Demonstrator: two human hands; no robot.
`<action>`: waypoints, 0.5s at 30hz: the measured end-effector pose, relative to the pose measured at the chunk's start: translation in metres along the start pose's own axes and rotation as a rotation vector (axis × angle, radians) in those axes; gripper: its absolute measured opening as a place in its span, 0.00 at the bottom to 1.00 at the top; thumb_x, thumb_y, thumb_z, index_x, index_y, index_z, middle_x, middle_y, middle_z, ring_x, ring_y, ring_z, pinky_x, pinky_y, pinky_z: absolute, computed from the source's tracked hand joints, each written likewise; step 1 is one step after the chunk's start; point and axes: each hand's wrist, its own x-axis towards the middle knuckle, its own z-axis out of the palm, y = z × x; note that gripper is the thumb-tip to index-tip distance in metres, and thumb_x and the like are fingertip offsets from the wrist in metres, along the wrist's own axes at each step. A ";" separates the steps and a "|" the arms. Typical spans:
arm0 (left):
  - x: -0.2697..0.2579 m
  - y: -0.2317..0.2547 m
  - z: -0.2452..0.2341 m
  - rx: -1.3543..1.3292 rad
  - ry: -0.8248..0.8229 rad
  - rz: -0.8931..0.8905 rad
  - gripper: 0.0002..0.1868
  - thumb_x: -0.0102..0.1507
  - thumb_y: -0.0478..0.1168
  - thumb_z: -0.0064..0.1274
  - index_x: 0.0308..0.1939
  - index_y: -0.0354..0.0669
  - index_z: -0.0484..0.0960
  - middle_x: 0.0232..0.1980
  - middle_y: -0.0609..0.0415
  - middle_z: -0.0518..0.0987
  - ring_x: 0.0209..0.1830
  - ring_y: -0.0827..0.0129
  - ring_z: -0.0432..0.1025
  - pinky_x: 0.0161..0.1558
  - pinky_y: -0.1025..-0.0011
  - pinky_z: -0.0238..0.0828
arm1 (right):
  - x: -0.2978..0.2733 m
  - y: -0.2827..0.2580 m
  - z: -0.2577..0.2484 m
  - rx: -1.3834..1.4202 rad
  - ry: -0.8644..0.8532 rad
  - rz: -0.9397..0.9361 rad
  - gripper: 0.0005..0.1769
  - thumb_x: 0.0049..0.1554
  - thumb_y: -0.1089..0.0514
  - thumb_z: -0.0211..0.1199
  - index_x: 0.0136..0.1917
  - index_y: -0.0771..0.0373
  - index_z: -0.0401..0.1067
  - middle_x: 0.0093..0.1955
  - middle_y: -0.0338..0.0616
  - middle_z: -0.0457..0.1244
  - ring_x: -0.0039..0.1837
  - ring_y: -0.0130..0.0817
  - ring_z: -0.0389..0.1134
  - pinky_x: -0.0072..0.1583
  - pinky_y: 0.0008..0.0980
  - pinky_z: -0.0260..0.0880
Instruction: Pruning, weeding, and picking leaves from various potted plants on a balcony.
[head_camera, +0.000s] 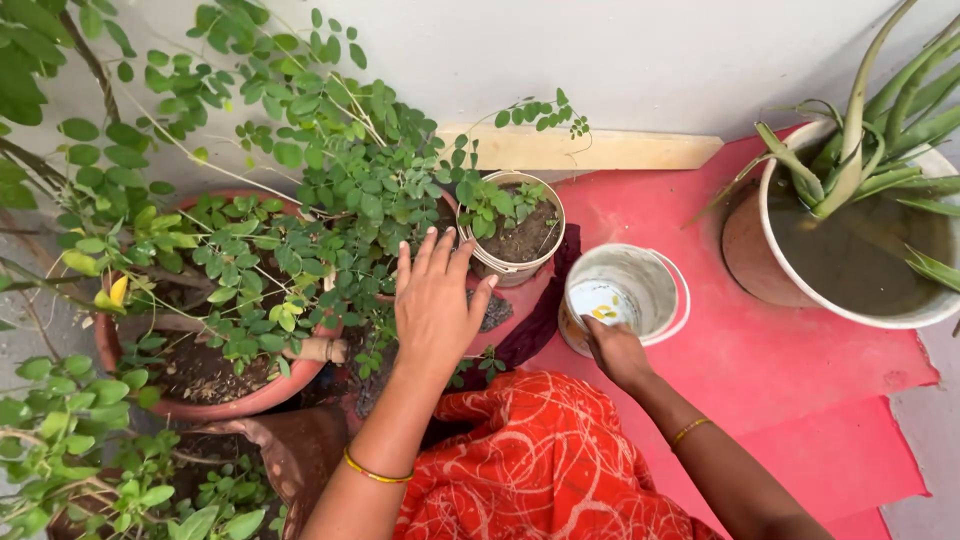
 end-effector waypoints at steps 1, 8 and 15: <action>0.000 0.000 0.003 0.003 0.003 0.001 0.29 0.62 0.53 0.57 0.62 0.39 0.78 0.69 0.40 0.72 0.75 0.49 0.60 0.76 0.48 0.41 | 0.005 0.000 0.002 0.001 0.003 -0.003 0.22 0.64 0.53 0.54 0.70 0.56 0.64 0.45 0.61 0.69 0.49 0.57 0.70 0.54 0.52 0.69; 0.011 -0.007 0.013 0.005 0.085 0.009 0.28 0.63 0.52 0.56 0.63 0.39 0.78 0.70 0.40 0.72 0.76 0.49 0.59 0.76 0.46 0.41 | 0.002 -0.014 0.025 0.124 0.268 -0.122 0.22 0.61 0.55 0.56 0.68 0.58 0.67 0.44 0.56 0.70 0.46 0.55 0.69 0.52 0.50 0.68; -0.006 -0.039 0.026 -0.114 0.017 0.092 0.24 0.67 0.48 0.54 0.62 0.39 0.78 0.69 0.42 0.74 0.74 0.46 0.61 0.74 0.50 0.49 | -0.019 -0.003 -0.002 0.241 0.220 -0.117 0.24 0.57 0.54 0.60 0.67 0.51 0.68 0.44 0.53 0.71 0.42 0.47 0.72 0.45 0.46 0.72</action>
